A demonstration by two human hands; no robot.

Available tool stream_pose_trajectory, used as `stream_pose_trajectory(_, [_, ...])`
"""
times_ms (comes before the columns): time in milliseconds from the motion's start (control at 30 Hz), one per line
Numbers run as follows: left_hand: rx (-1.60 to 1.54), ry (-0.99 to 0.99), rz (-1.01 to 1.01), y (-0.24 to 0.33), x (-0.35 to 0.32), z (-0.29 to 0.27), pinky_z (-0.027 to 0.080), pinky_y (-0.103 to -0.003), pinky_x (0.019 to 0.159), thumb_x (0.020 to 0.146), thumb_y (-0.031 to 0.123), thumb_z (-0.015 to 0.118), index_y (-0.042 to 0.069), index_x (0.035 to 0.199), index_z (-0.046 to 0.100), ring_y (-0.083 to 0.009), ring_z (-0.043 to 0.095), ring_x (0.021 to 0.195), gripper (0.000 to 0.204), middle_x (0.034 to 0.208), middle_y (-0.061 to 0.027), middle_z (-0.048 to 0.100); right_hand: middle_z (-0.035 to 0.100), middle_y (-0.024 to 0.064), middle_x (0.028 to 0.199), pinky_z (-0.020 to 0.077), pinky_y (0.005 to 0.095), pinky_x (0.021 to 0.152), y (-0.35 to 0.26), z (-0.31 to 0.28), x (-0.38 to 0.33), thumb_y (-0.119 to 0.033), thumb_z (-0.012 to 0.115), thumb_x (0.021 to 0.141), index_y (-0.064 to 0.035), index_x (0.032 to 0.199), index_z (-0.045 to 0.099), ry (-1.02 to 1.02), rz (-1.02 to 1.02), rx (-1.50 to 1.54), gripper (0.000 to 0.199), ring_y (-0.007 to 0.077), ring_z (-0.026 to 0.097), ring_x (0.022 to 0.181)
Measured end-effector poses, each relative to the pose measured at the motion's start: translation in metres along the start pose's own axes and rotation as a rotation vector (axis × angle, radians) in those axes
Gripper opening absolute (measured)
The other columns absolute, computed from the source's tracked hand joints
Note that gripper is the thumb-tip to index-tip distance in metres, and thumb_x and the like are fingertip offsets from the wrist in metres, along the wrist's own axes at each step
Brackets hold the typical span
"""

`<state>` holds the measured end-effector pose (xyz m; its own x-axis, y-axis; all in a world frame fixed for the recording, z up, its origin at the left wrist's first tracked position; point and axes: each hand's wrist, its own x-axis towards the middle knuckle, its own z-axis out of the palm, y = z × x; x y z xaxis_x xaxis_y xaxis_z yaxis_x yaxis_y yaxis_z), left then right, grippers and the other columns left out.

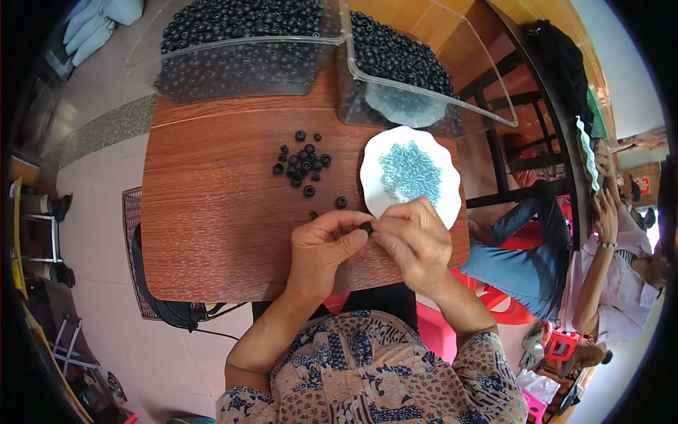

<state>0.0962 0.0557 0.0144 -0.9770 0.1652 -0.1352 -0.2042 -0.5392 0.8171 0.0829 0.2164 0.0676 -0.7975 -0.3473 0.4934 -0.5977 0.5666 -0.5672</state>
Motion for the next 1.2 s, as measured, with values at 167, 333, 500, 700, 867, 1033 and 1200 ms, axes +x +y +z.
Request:
stream_pose_trajectory(167, [-0.164, 0.006, -0.11, -0.001, -0.015, -0.009, 0.046, -0.022, 0.059, 0.084, 0.007, 0.071, -0.004, 0.104, 0.064, -0.0109, 0.055, 0.066, 0.023, 0.082, -0.0071, 0.064, 0.063, 0.0098, 0.086, 0.0436, 0.0311, 0.063, -0.008, 0.011, -0.014, 0.004, 0.072, 0.07, 0.0014, 0.086, 0.068, 0.023, -0.103, -0.022, 0.017, 0.0228, 0.055, 0.073])
stream_pose_trajectory(333, [-0.201, 0.022, -0.109, 0.002, -0.018, -0.011, 0.046, -0.021, 0.06, 0.085, 0.005, 0.069, -0.003, 0.104, 0.065, -0.0096, 0.056, 0.067, 0.021, 0.081, -0.0051, 0.064, 0.063, 0.0085, 0.085, 0.0444, 0.0301, 0.061, -0.011, 0.018, -0.008, 0.007, 0.073, 0.068, -0.0003, 0.088, 0.067, 0.031, 0.0, 0.1, 0.022, 0.021, 0.056, 0.074])
stream_pose_trajectory(500, [-0.217, 0.043, -0.082, 0.001, -0.016, -0.009, 0.047, -0.021, 0.06, 0.087, 0.002, 0.066, -0.003, 0.104, 0.065, -0.0086, 0.057, 0.067, 0.018, 0.08, -0.0038, 0.063, 0.062, 0.0068, 0.084, 0.0446, 0.0295, 0.06, -0.013, 0.02, -0.006, 0.009, 0.072, 0.068, -0.0021, 0.089, 0.067, 0.04, 0.045, 0.11, 0.024, 0.02, 0.055, 0.074])
stream_pose_trajectory(700, [-0.256, 0.04, -0.058, -0.005, -0.017, -0.012, 0.047, -0.021, 0.06, 0.086, 0.003, 0.067, -0.003, 0.104, 0.065, -0.0089, 0.057, 0.067, 0.019, 0.081, -0.0046, 0.064, 0.062, 0.0069, 0.086, 0.0445, 0.0293, 0.06, -0.014, 0.022, -0.008, 0.008, 0.073, 0.069, -0.0025, 0.089, 0.066, 0.05, 0.065, 0.105, 0.024, 0.0196, 0.055, 0.074])
stream_pose_trajectory(867, [-0.382, 0.034, -0.113, -0.006, -0.018, -0.013, 0.048, -0.022, 0.061, 0.086, 0.004, 0.068, -0.004, 0.105, 0.064, -0.01, 0.058, 0.07, 0.021, 0.086, -0.0058, 0.065, 0.063, 0.0081, 0.087, 0.0445, 0.03, 0.062, -0.016, 0.021, -0.006, 0.007, 0.071, 0.07, -0.0013, 0.092, 0.067, 0.015, -0.075, 0.005, 0.024, 0.0207, 0.054, 0.076])
stream_pose_trajectory(1033, [-0.422, -0.005, -0.112, -0.004, -0.018, -0.02, 0.048, -0.022, 0.063, 0.088, 0.007, 0.066, -0.003, 0.106, 0.061, -0.0105, 0.058, 0.071, 0.021, 0.088, -0.0066, 0.065, 0.064, 0.01, 0.088, 0.044, 0.0321, 0.066, -0.018, 0.017, 0.0, 0.005, 0.069, 0.074, 0.0007, 0.089, 0.066, -0.042, -0.072, 0.039, 0.016, 0.0221, 0.056, 0.077])
stream_pose_trajectory(1200, [-0.44, -0.058, -0.057, 0.004, -0.018, -0.034, 0.047, -0.023, 0.063, 0.09, 0.011, 0.065, -0.003, 0.105, 0.057, -0.0117, 0.058, 0.071, 0.021, 0.088, -0.0085, 0.064, 0.064, 0.0102, 0.086, 0.0457, 0.0333, 0.067, 0.006, 0.025, 0.024, 0.004, 0.068, 0.074, 0.0005, 0.088, 0.067, -0.041, 0.07, 0.045, 0.014, 0.0228, 0.058, 0.078])
